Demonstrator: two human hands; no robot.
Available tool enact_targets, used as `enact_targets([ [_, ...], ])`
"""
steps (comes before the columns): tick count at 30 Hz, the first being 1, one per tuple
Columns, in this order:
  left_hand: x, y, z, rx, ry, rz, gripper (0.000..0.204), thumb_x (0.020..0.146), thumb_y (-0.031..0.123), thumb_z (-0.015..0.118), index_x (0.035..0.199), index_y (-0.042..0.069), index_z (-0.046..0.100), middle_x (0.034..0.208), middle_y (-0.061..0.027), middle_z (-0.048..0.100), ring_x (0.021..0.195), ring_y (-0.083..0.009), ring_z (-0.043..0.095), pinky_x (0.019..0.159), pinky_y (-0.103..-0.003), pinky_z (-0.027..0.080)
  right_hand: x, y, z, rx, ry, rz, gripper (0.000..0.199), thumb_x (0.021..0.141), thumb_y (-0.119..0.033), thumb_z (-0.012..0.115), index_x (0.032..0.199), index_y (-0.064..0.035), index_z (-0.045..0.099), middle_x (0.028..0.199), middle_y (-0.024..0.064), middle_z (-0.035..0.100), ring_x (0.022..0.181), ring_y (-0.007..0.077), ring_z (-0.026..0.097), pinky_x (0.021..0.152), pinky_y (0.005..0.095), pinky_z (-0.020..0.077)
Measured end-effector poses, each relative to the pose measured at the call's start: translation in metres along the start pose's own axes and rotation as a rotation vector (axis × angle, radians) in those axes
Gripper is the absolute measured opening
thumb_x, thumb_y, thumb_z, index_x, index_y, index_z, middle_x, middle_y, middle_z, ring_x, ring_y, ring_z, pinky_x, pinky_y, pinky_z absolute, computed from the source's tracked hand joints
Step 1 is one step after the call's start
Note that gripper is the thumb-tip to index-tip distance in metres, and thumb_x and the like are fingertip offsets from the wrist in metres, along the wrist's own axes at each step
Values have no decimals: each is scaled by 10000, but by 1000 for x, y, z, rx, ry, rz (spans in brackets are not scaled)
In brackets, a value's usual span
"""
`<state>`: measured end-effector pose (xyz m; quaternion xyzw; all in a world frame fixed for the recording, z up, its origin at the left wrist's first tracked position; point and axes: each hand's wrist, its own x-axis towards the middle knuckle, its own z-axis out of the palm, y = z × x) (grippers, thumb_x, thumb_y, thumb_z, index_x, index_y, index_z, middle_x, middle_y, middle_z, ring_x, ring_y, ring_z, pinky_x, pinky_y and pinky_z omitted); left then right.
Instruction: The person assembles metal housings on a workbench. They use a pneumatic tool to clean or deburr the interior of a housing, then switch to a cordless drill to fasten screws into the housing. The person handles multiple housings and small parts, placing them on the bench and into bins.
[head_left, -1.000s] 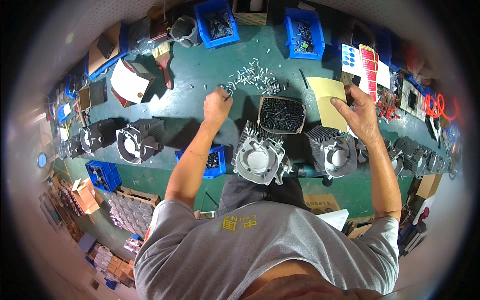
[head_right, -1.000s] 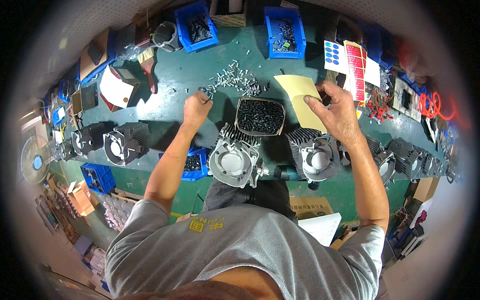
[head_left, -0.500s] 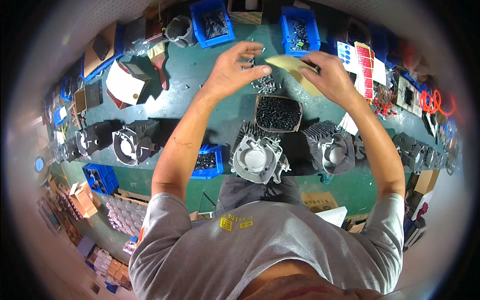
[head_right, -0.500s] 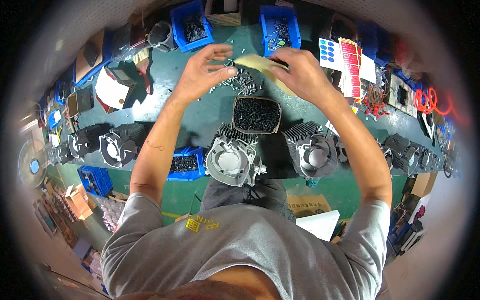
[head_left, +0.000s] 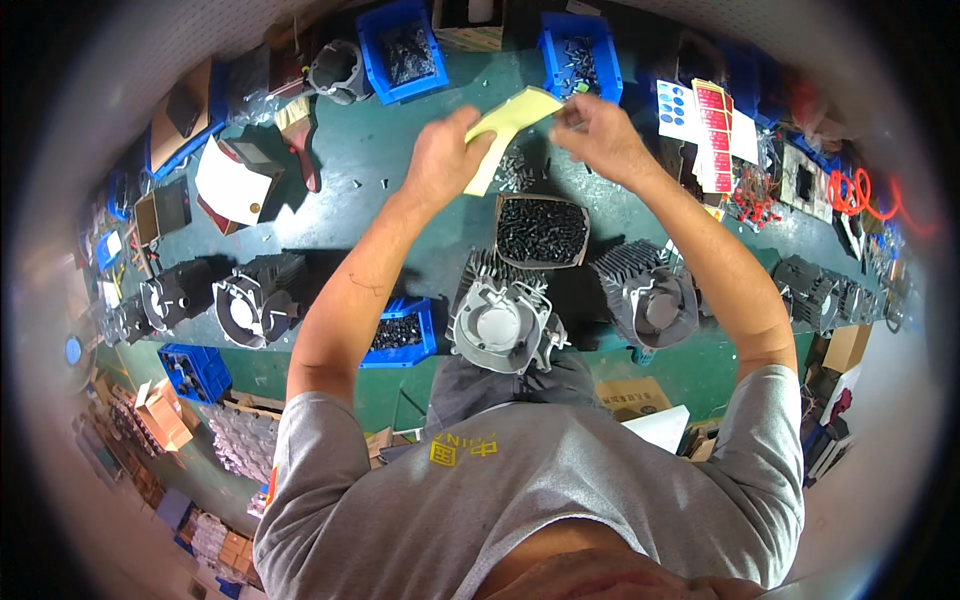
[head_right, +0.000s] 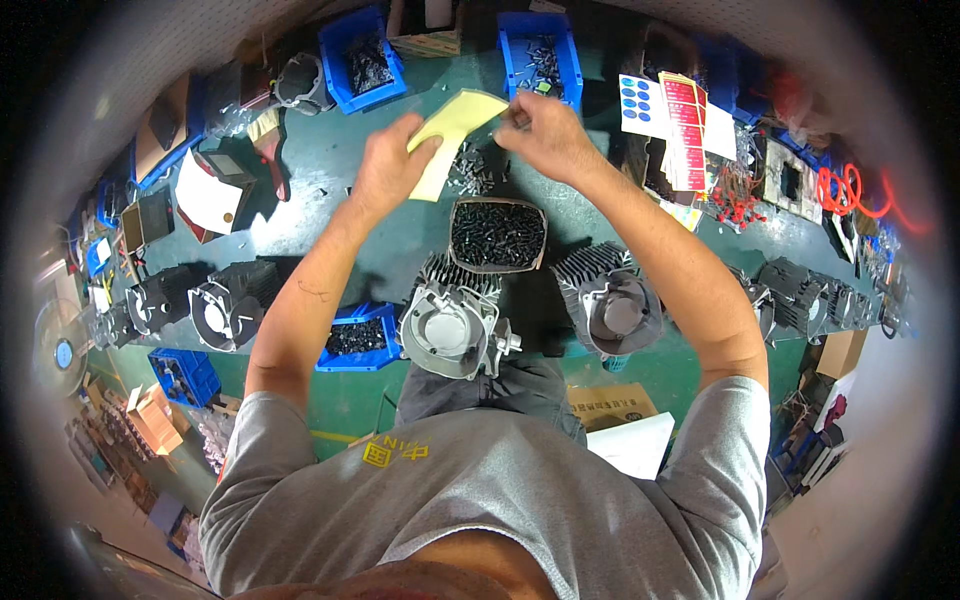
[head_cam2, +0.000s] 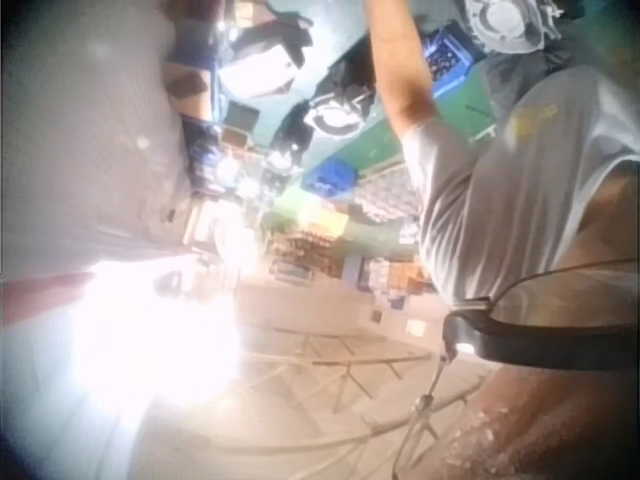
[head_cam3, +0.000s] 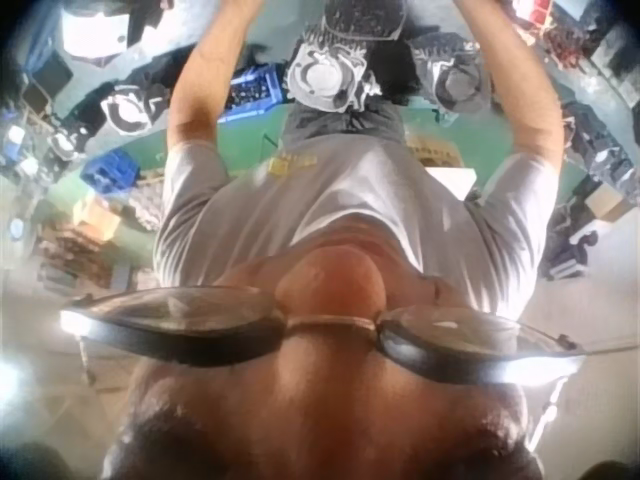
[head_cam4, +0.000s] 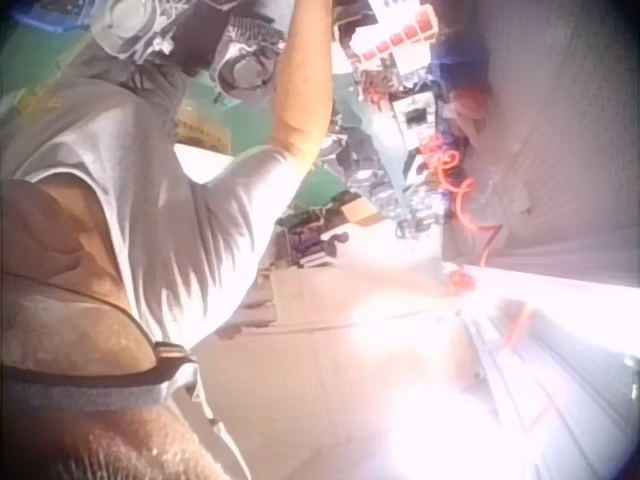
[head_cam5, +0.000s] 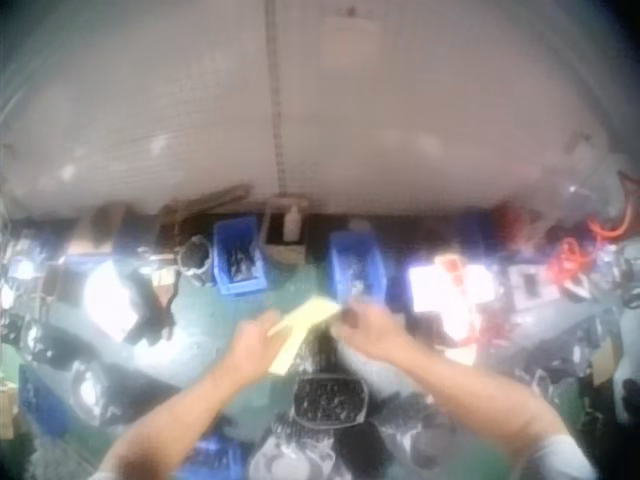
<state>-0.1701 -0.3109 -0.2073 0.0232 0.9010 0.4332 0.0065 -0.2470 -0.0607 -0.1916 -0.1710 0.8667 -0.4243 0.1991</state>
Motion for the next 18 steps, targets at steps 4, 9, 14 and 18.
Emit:
enact_targets([
  [4,-34,-30,21,139,-279,60,186,934,218,693,1017,67,625,879,-207,694,853,-457,665,738,-522,537,-14,47,10,-146,-219,223,384,784,-142,741,1111,54,689,914,157,761,856,270,751,796,372,598],
  [9,-29,-29,42,316,-431,166,124,960,131,567,1031,49,627,976,-202,718,878,-439,699,771,-540,564,-9,97,64,-57,-215,422,453,801,-64,704,1245,27,700,1076,201,753,860,277,758,773,382,612],
  [14,-16,-37,40,485,-380,143,111,956,118,539,962,19,591,926,-230,699,879,-450,696,778,-541,567,17,75,87,346,-182,602,421,888,25,647,1308,58,624,1194,153,687,1060,264,692,837,375,625],
  [18,-8,-53,25,534,-278,4,116,958,128,540,978,24,588,950,-235,705,888,-458,696,811,-561,559,34,63,99,755,-201,584,428,934,15,629,1362,19,599,1214,132,684,1082,260,686,895,383,614],
])
